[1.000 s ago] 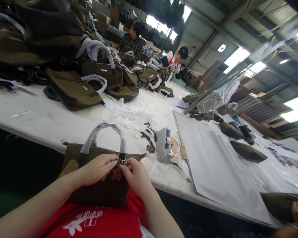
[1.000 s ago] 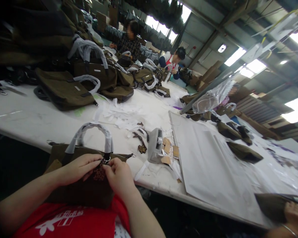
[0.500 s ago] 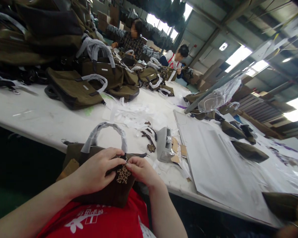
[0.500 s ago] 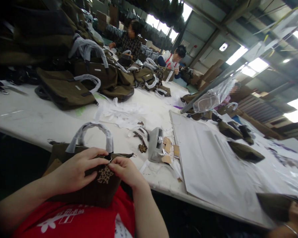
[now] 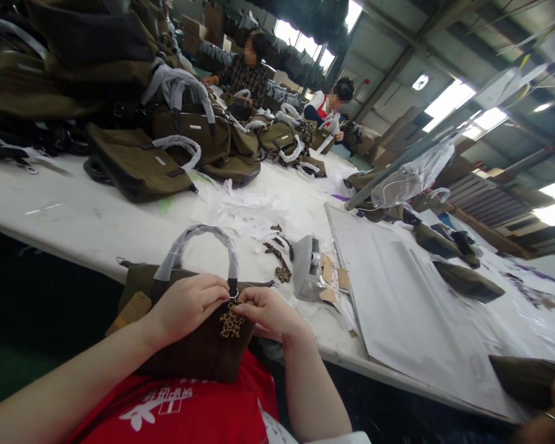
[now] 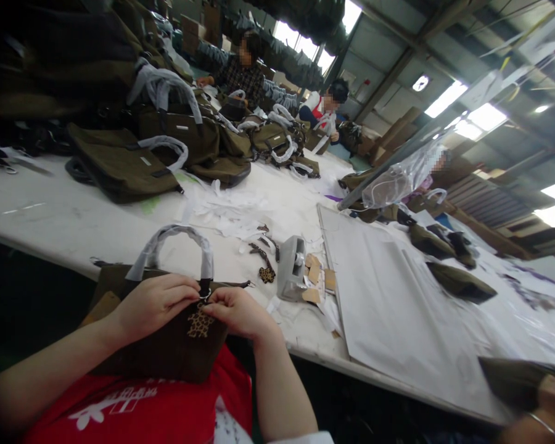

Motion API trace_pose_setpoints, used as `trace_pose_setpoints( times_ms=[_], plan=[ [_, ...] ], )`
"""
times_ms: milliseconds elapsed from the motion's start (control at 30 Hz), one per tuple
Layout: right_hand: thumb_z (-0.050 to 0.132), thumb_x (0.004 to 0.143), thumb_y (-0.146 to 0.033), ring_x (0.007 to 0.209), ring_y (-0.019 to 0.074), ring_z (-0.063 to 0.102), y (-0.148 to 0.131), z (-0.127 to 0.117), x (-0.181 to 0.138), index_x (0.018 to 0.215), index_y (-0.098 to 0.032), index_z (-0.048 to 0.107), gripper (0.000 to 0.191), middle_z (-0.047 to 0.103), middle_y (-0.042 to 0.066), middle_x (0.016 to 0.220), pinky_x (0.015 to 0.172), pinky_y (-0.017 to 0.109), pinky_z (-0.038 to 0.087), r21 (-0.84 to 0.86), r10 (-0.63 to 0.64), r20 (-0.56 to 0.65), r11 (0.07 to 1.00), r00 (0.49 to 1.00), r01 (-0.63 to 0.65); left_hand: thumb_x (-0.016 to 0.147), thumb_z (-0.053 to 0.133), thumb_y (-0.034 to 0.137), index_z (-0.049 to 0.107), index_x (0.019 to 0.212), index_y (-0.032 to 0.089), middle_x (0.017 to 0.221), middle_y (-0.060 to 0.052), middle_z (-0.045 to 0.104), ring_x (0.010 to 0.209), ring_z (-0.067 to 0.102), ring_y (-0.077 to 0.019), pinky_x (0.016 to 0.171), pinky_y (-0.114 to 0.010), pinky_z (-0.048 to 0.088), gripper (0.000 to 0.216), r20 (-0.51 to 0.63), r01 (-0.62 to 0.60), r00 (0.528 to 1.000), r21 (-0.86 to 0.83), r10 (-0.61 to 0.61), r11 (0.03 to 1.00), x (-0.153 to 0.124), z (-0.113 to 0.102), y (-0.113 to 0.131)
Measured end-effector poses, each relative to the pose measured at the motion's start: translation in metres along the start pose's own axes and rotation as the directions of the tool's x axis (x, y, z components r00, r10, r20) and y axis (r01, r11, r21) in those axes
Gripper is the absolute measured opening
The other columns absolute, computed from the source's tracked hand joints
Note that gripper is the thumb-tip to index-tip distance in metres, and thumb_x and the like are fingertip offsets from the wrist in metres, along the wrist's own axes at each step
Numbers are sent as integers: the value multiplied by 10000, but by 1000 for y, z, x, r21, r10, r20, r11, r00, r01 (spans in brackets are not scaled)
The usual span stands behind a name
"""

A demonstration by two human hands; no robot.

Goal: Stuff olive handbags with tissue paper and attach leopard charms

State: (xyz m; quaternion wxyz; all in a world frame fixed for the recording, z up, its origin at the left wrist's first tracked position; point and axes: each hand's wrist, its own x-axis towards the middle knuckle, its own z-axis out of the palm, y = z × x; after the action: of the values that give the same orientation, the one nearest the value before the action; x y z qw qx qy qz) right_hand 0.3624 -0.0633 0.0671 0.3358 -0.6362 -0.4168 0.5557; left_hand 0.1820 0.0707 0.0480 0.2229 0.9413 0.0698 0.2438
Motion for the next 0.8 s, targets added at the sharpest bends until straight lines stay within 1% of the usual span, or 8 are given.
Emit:
trace_pose_setpoints(
  times_ms=[100, 200, 367, 500, 567, 600, 700, 800],
  plan=[
    [658, 843, -386, 619, 93, 410, -1, -1, 1, 772, -166, 606, 237, 508, -44, 668, 561, 199, 323, -57, -44, 1, 997, 999, 44, 972, 490, 202, 684, 968, 179, 1022, -58, 709, 924, 662, -195, 822, -322, 538, 195, 47, -16, 999, 57, 13, 998, -1, 1, 1],
    [654, 849, -387, 623, 91, 410, 0, -2, 2, 780, -169, 607, 233, 514, -48, 678, 571, 201, 325, -43, -54, 12, 998, 998, 54, 968, 492, 189, 680, 1030, 197, 1055, -59, 701, 952, 652, -206, 829, -329, 540, 198, 96, -50, 994, 82, 42, 995, -1, 3, 3],
    [661, 839, -406, 637, 101, 443, 1, -5, 3, 786, -175, 611, 242, 534, -41, 677, 572, 201, 345, -43, -19, 30, 999, 999, 21, 933, 493, 136, 659, 1085, 193, 1094, -75, 684, 990, 634, -214, 867, -338, 534, 232, 130, -25, 991, 10, 24, 1000, 2, 0, 6],
    [678, 826, -446, 641, 97, 447, 2, -10, 6, 783, -164, 604, 294, 541, -36, 693, 579, 204, 350, 17, -51, 67, 999, 996, 50, 813, 580, 86, 612, 1156, 195, 1170, -83, 654, 1083, 604, -233, 957, -364, 512, 361, 148, 21, 989, -58, -12, 998, 0, -4, 10],
    [687, 817, -475, 607, 82, 407, 3, -13, 8, 781, -159, 594, 332, 513, -49, 674, 559, 201, 320, 41, -65, 90, 997, 994, 61, 771, 614, 81, 599, 1139, 189, 1212, -89, 640, 1112, 596, -245, 975, -379, 508, 384, 127, 35, 992, -56, -28, 998, -2, -1, 11],
    [690, 811, -494, 592, 76, 387, 3, -14, 9, 780, -158, 589, 352, 497, -55, 663, 549, 200, 304, 44, -63, 101, 997, 993, 59, 775, 616, 82, 603, 1104, 185, 1214, -91, 641, 1105, 602, -246, 964, -380, 514, 345, 103, 36, 994, -44, -31, 998, -3, 1, 11],
    [691, 796, -546, 583, 74, 369, 5, -16, 10, 777, -159, 579, 403, 478, -60, 655, 537, 201, 283, 43, -49, 118, 998, 992, 45, 856, 560, 87, 618, 977, 177, 1136, -86, 678, 1022, 640, -223, 897, -351, 537, 161, -6, 18, 1000, 10, -18, 1000, -5, 11, 10],
    [697, 785, -559, 595, 78, 380, 5, -16, 10, 776, -159, 583, 417, 478, -57, 658, 547, 204, 289, 42, -50, 109, 998, 993, 45, 931, 512, 125, 635, 931, 169, 1051, -76, 708, 949, 665, -202, 854, -329, 546, 130, -108, -1, 994, 60, 8, 998, -4, 17, 10]
  ],
)
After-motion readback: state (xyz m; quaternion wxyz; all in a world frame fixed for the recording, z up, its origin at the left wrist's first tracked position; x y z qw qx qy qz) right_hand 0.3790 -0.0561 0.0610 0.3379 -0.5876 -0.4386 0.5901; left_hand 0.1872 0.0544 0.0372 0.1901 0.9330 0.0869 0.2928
